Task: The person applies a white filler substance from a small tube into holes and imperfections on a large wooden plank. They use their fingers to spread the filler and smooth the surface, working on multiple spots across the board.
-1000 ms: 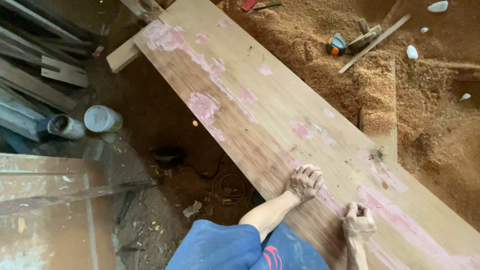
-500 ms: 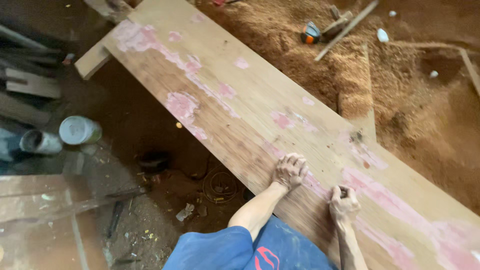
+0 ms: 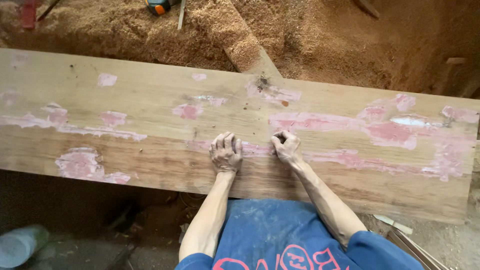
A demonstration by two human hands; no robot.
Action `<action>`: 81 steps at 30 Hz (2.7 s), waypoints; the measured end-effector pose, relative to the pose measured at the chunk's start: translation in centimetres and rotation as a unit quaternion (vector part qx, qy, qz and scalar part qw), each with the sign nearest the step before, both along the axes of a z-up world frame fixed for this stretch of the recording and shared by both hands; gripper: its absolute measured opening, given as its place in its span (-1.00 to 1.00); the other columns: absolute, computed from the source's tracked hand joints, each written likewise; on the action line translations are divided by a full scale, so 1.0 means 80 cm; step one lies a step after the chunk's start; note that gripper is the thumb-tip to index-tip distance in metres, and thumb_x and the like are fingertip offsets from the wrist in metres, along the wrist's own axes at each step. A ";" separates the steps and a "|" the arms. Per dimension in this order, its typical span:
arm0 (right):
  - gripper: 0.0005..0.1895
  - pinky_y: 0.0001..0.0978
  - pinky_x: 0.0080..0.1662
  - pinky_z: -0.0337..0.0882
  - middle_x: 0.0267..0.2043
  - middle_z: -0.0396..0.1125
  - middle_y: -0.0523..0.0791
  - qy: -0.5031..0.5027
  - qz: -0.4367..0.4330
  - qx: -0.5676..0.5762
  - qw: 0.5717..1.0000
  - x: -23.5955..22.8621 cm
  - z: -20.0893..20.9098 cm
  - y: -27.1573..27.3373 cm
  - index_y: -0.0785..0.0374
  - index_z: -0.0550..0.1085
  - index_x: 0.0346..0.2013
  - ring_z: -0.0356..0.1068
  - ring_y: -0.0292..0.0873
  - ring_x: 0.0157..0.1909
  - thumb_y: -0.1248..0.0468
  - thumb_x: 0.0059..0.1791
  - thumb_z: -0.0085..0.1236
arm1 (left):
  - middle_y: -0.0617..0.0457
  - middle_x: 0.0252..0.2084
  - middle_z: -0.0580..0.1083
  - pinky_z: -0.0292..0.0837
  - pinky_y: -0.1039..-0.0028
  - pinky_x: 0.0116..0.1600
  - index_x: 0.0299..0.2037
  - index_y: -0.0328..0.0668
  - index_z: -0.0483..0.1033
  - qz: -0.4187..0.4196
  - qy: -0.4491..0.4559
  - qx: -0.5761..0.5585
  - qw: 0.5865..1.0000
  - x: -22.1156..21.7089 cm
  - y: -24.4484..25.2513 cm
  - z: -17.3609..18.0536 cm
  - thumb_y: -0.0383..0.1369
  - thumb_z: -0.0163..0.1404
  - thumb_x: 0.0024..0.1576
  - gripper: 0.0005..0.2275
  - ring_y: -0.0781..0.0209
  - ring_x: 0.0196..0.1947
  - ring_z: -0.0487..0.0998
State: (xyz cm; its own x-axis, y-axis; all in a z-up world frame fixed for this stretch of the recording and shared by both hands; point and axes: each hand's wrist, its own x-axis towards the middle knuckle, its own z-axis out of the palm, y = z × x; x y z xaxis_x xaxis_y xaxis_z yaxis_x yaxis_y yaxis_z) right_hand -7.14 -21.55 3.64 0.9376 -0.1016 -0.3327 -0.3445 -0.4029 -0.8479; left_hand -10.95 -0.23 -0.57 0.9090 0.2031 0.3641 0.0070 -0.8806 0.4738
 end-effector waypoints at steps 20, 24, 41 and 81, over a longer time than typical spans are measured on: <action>-0.52 0.16 0.18 0.20 0.03 0.44 0.14 -0.184 0.179 -0.480 0.839 0.218 -0.046 -0.093 0.24 0.52 0.03 0.38 0.16 0.05 -0.09 0.21 -0.13 | 0.12 0.12 0.51 0.38 0.26 0.27 -0.06 -0.05 0.57 0.088 -0.060 -0.047 0.993 -0.034 0.035 -0.027 -0.26 0.09 0.23 -0.84 0.09 0.20 0.47; -0.40 0.21 0.06 0.25 -0.01 0.45 0.18 -0.132 0.216 -0.485 0.837 0.224 -0.036 -0.094 0.29 0.53 -0.04 0.42 0.18 -0.02 -0.15 0.23 -0.27 | -0.05 0.19 0.42 0.34 0.12 0.24 0.01 -0.08 0.52 0.372 0.025 -0.026 0.927 -0.114 0.091 -0.027 -0.23 0.12 0.14 -0.72 0.02 0.18 0.42; -0.34 0.25 0.11 0.25 -0.02 0.47 0.17 -0.051 0.195 -0.469 0.860 0.248 -0.015 -0.039 0.29 0.52 -0.06 0.41 0.24 0.06 -0.21 0.18 -0.33 | -0.50 -0.03 0.46 0.51 -0.07 -0.03 0.17 -0.41 0.23 0.671 0.214 -0.383 0.598 -0.049 0.147 0.041 0.30 -0.06 0.09 -0.20 -0.40 -0.05 0.54; -0.43 0.24 0.03 0.27 -0.11 0.53 0.05 -0.014 0.154 -0.493 0.856 0.246 0.054 -0.022 0.17 0.61 -0.18 0.51 0.16 -0.12 -0.03 0.17 -0.38 | -0.25 0.35 0.31 0.51 0.01 0.20 0.39 -0.46 0.09 0.562 0.093 -0.700 0.430 -0.078 0.201 0.003 0.34 -0.02 -0.02 0.00 -0.19 0.18 0.49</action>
State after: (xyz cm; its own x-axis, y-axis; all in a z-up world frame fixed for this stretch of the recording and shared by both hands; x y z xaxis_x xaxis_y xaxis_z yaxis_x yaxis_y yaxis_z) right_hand 12.58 -23.32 7.93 0.9766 -0.0659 -0.2049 -0.0777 -0.9957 -0.0499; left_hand -17.20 15.83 -0.30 -0.0638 0.4548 -0.8883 0.2083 0.8766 0.4338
